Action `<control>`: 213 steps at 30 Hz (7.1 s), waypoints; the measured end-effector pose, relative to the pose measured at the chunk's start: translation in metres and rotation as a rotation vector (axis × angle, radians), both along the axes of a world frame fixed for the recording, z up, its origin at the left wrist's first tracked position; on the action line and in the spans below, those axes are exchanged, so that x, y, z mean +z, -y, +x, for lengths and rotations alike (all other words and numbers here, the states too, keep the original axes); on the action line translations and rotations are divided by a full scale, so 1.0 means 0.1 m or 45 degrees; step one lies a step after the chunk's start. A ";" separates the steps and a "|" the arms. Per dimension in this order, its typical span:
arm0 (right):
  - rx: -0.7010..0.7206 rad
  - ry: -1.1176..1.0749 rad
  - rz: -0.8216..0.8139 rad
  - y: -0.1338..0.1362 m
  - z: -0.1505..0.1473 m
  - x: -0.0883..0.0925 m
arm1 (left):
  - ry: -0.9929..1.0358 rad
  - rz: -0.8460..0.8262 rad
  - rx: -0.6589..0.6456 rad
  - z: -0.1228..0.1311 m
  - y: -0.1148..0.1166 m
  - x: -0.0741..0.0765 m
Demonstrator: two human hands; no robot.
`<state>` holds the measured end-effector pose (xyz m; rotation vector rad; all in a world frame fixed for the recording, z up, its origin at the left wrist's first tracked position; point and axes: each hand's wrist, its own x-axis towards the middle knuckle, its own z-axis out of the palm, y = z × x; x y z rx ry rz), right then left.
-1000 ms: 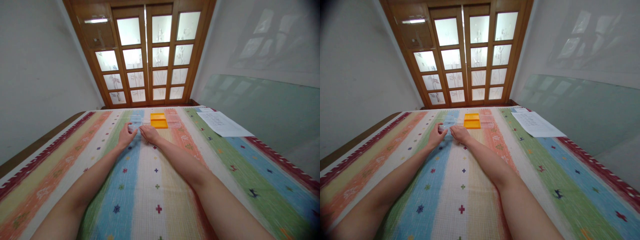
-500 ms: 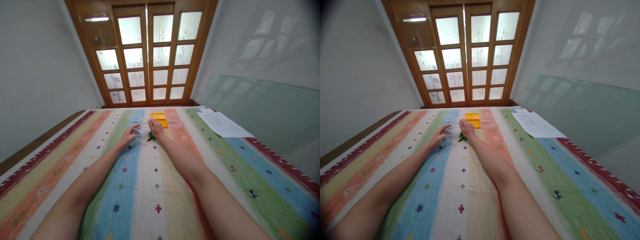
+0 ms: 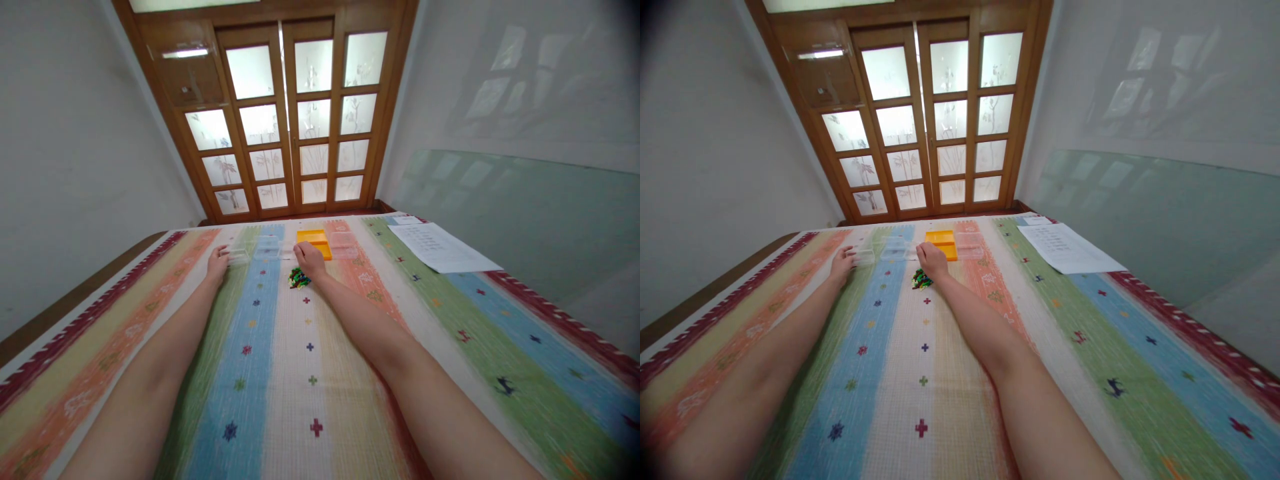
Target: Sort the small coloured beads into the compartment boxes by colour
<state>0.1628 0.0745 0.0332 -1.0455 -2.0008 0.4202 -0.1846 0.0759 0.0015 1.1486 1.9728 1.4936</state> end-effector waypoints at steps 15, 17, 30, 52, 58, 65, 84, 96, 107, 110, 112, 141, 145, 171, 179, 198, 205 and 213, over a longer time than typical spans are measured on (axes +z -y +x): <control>-0.060 -0.090 -0.015 -0.27 -0.08 -0.26 | -0.998 -0.122 0.182 0.20 -0.20 -0.19; -0.135 -0.110 -0.005 -0.38 -0.11 -0.34 | -1.031 -0.162 0.106 0.35 -0.20 -0.22; -0.210 0.076 0.118 -0.79 0.41 -0.28 | -1.132 -0.229 -0.263 0.61 -0.23 -0.25; -0.011 0.716 0.135 -0.63 1.25 -0.55 | -1.106 -0.215 -0.205 0.67 -0.07 -0.19; -0.073 0.701 0.121 -0.63 1.22 -0.57 | -1.112 -0.248 -0.213 0.69 -0.06 -0.15; -0.108 0.675 0.126 -0.66 1.19 -0.58 | -1.092 -0.246 -0.197 0.68 -0.04 -0.16; -0.116 0.668 0.114 -0.73 1.16 -0.57 | -1.086 -0.230 -0.223 0.65 -0.04 -0.15; -0.061 0.615 0.073 -0.72 1.21 -0.60 | -1.128 -0.242 -0.226 0.65 -0.04 -0.15; -0.074 0.557 0.061 -0.77 1.38 -0.57 | -1.069 -0.168 -0.220 0.60 -0.06 -0.20; -0.072 0.609 0.052 -0.77 1.37 -0.58 | -1.057 -0.156 -0.208 0.60 -0.07 -0.21; -0.083 0.614 0.048 -0.77 1.36 -0.58 | -1.058 -0.157 -0.205 0.61 -0.08 -0.21; -0.125 0.732 0.118 -0.75 1.29 -0.59 | -0.969 -0.131 -0.196 0.52 -0.09 -0.15; -0.125 0.741 0.112 -0.71 1.29 -0.56 | -0.990 -0.136 -0.201 0.47 -0.10 -0.15; 0.029 0.689 0.147 -0.43 1.00 -0.29 | -1.283 0.094 -1.220 1.78 0.29 -0.30; 0.175 0.615 0.061 -0.17 0.71 -0.26 | -1.121 0.239 -1.253 1.55 0.13 -0.32; 0.351 0.583 0.170 -0.09 0.56 -0.46 | -1.035 0.232 -1.212 1.54 0.24 -0.12; 0.079 0.632 0.127 -0.10 0.61 -0.44 | -1.062 0.242 -1.152 1.53 0.22 -0.14; -0.013 0.707 0.074 -0.12 0.62 -0.44 | -1.082 0.159 -1.117 1.52 0.17 -0.23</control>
